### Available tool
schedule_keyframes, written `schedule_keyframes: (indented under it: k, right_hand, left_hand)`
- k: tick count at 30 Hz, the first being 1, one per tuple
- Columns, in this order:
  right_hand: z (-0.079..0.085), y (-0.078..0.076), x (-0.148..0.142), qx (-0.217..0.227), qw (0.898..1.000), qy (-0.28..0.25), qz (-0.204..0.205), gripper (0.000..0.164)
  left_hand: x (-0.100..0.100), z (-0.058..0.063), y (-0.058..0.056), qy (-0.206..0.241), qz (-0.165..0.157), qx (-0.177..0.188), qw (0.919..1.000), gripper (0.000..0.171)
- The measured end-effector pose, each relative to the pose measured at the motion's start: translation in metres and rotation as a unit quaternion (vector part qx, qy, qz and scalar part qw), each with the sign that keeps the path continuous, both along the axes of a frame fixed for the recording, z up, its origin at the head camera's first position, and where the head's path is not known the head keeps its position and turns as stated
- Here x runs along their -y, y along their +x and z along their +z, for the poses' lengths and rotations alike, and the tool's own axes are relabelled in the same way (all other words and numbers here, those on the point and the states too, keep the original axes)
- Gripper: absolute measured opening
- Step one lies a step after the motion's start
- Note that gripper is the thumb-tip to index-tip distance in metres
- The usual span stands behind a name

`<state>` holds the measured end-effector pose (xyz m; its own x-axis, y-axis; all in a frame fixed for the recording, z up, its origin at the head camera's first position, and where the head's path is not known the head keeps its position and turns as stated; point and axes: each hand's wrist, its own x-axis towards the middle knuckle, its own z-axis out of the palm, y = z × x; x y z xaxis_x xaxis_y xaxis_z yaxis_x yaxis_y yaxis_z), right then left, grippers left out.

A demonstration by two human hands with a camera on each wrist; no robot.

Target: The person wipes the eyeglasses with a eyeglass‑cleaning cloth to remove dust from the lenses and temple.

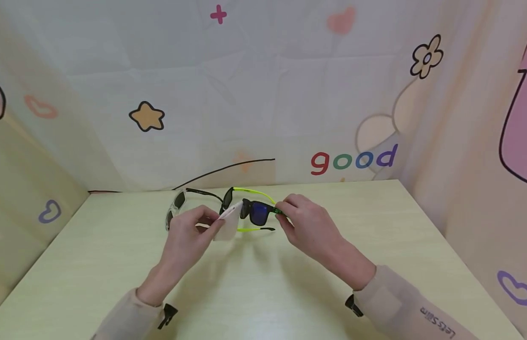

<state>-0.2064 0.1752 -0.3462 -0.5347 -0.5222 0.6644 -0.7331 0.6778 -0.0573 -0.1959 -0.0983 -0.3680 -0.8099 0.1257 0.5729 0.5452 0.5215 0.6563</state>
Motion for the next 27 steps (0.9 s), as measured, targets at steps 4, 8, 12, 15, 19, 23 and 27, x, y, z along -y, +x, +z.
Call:
schedule_keyframes:
  k: [4,8,12,15,19,23,27]
  right_hand:
    - [0.001,0.000,0.000,-0.006,1.000,-0.007,0.005,0.018]
    - [0.002,0.001,0.000,-0.017,1.000,-0.008,0.011,0.019]
    - [0.003,0.003,0.002,-0.022,1.000,-0.010,0.018,0.020]
    - [0.004,0.005,0.005,-0.022,0.999,-0.011,0.023,0.022]
    - [0.006,0.006,0.008,-0.028,0.999,-0.014,0.038,0.026]
    - [0.008,0.006,0.011,-0.036,0.998,-0.019,0.052,0.028]
    - [0.008,0.006,0.009,-0.031,0.998,-0.018,0.054,0.028]
  left_hand:
    - [-0.005,0.001,0.002,0.009,-0.012,-0.016,0.9998,0.011]
    - [-0.010,0.001,0.004,0.014,-0.018,-0.042,0.9989,0.011]
    - [-0.016,0.002,0.003,0.022,-0.021,-0.070,0.9971,0.013]
    - [-0.021,0.004,0.004,0.027,-0.033,-0.084,0.9956,0.013]
    - [-0.028,0.005,0.007,0.034,-0.055,-0.088,0.9940,0.014]
    - [-0.033,0.005,0.010,0.034,-0.078,-0.094,0.9919,0.013]
    - [-0.034,0.004,0.011,0.013,-0.090,-0.111,0.9897,0.008]
